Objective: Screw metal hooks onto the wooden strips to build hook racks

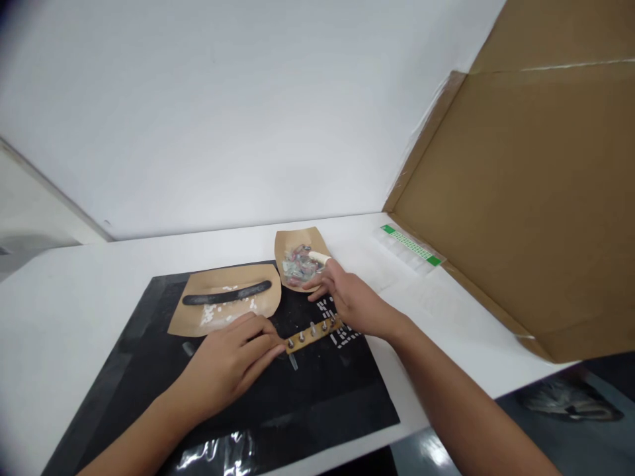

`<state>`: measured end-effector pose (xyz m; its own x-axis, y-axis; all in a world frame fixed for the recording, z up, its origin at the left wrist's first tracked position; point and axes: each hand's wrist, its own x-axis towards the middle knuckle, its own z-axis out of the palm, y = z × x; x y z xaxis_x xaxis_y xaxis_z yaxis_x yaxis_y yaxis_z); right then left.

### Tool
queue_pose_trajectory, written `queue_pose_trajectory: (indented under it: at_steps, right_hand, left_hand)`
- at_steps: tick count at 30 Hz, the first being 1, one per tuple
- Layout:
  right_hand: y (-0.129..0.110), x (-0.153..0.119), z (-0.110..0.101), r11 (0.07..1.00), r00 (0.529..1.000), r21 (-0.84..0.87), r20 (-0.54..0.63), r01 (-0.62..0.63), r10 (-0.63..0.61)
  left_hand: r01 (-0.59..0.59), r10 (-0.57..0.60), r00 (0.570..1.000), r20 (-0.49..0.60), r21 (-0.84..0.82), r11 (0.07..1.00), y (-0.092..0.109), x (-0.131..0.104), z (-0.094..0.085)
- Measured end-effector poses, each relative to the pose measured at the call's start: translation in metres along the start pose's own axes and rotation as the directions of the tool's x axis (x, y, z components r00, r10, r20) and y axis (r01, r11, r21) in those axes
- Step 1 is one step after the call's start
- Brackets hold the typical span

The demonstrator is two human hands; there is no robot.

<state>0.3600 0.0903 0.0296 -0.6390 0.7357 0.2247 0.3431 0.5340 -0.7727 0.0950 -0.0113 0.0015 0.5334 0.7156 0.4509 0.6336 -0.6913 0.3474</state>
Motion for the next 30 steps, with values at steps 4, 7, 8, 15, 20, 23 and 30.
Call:
queue_pose_trajectory:
  at_steps: [4, 7, 8, 15, 20, 23, 30]
  right_hand:
    - [-0.006, -0.003, -0.004, 0.986, 0.999, 0.166, 0.050, 0.012, -0.020]
    - [-0.010, -0.004, -0.004, 0.983, 0.991, 0.165, 0.095, 0.082, -0.099]
    - [-0.010, -0.004, -0.003, 0.982, 0.986, 0.152, 0.108, 0.108, -0.125]
    - [-0.001, -0.005, -0.009, 0.977, 0.981, 0.108, -0.040, -0.186, 0.191]
    - [0.002, -0.009, -0.021, 0.985, 0.979, 0.083, -0.125, -0.155, 0.164]
    - [0.004, -0.009, -0.024, 0.992, 0.985, 0.028, -0.114, -0.126, 0.129]
    - [0.011, -0.007, -0.038, 0.960, 0.991, -0.256, -0.104, -0.111, 0.087]
  left_hand:
    - [0.024, -0.024, 1.000, -0.010, -0.019, 1.000, 0.005, 0.001, 0.006]
    - [0.029, -0.029, 1.000, -0.006, -0.020, 0.999, 0.008, 0.003, 0.011]
    - [0.029, -0.029, 1.000, -0.005, -0.019, 0.999, 0.008, 0.003, 0.012]
    - [0.043, -0.045, 0.998, -0.037, -0.037, 0.998, 0.004, 0.005, 0.021]
    - [0.056, -0.059, 0.998, -0.034, -0.067, 0.996, 0.005, 0.004, 0.021]
    - [0.043, -0.047, 0.998, -0.042, -0.094, 0.995, 0.005, 0.005, 0.019]
    - [0.031, -0.034, 0.999, -0.024, -0.116, 0.993, 0.002, 0.005, 0.017]
